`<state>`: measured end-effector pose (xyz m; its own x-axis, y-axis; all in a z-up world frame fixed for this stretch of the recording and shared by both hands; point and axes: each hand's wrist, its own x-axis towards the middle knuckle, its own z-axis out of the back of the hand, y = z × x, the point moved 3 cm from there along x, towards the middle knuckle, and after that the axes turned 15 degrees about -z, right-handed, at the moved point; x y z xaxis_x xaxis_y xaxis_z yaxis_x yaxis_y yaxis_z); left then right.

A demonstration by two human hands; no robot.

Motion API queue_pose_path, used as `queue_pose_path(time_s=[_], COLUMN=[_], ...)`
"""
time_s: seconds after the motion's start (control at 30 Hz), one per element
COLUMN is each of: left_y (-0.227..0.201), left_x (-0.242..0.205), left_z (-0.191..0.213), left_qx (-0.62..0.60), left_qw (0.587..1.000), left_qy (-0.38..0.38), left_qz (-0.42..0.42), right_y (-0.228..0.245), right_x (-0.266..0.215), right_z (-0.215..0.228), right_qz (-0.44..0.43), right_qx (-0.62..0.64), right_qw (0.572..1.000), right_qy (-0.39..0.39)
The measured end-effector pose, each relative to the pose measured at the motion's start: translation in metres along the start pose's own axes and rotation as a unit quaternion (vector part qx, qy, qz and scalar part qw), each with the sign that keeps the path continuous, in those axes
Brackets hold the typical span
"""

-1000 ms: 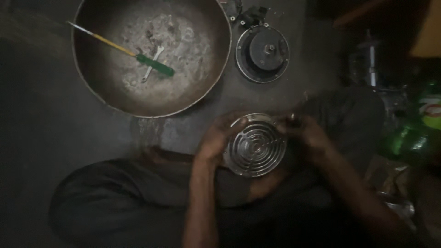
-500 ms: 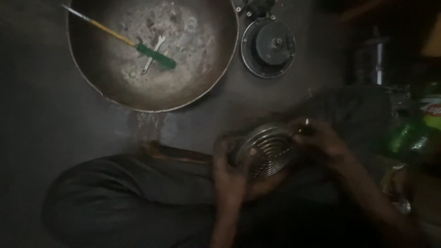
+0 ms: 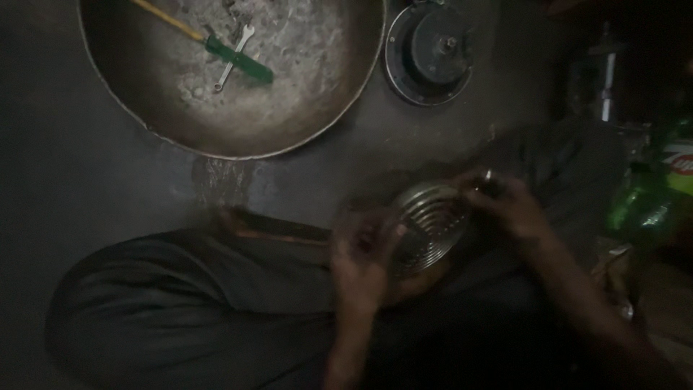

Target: The person sits on the floor and disassembles a small electric motor, removing the end cap and rotor. They then use a screwdriver to adjust the fan blades on the stator assembly before reassembling the motor components.

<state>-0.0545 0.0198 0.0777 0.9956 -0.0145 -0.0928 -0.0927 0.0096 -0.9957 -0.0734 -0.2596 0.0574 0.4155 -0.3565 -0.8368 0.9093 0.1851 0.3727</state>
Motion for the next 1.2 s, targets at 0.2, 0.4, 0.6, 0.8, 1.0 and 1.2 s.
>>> queue_pose_path(time_s=[0.2, 0.4, 0.6, 0.8, 1.0, 1.2], left_y=[0.028, 0.041, 0.07, 0.08, 0.064, 0.061], left_x=[0.018, 0.031, 0.029, 0.027, 0.032, 0.067], left_z=[-0.003, 0.002, 0.007, 0.007, 0.015, 0.022], left_qx=[-0.102, -0.163, -0.173, -0.227, -0.177, -0.203], left_qw=[0.985, 0.966, 0.945, 0.936, 0.945, 0.951], left_qy=[-0.045, -0.079, -0.142, -0.167, -0.196, -0.218], left_qz=[0.13, 0.186, 0.239, 0.212, 0.192, 0.088], right_y=[0.031, 0.066, 0.058, 0.048, 0.067, 0.111], right_x=[0.008, 0.002, 0.018, 0.021, 0.037, 0.058], right_z=[-0.028, -0.035, -0.025, -0.023, -0.037, -0.053], right_qz=[0.023, 0.031, -0.045, 0.026, 0.123, 0.107], right_qx=[0.103, 0.047, -0.036, -0.081, 0.023, -0.033], right_qw=[0.993, 0.995, 0.992, 0.988, 0.981, 0.98], right_qy=[0.05, 0.088, 0.109, 0.126, 0.147, 0.165])
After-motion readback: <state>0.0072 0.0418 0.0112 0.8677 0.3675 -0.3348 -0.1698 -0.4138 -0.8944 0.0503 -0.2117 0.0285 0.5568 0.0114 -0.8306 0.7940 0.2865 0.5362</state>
